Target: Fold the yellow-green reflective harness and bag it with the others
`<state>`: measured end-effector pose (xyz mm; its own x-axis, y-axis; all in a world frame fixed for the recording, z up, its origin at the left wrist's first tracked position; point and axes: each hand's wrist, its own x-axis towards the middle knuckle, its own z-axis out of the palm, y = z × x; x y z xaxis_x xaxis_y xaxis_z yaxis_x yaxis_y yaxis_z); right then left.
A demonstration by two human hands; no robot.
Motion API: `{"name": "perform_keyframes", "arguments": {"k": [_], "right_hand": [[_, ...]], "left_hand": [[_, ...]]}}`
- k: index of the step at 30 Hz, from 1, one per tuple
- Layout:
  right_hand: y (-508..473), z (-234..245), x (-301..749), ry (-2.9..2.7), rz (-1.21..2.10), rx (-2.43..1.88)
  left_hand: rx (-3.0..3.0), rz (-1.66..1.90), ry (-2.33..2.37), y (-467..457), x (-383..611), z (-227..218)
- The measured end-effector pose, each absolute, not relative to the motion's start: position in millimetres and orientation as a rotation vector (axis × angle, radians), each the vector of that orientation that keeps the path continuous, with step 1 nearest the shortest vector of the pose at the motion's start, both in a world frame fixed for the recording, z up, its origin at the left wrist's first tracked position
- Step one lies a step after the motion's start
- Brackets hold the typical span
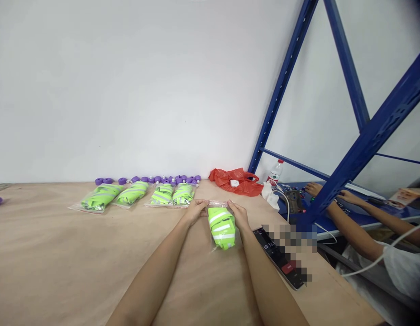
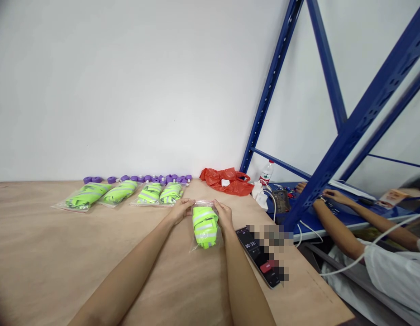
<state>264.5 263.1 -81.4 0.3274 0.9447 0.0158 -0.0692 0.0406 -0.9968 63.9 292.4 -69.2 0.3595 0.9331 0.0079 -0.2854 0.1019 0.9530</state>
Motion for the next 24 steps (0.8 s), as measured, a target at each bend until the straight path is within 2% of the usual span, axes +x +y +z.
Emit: {"name": "perform_keyframes", "arguments": {"k": [24], "right_hand": [[256.1, -71.9, 257.7, -0.969, 1.049, -1.211]], "left_hand": [[1.366, 0.984, 0.74, 291.5, 62.3, -70.7]]}}
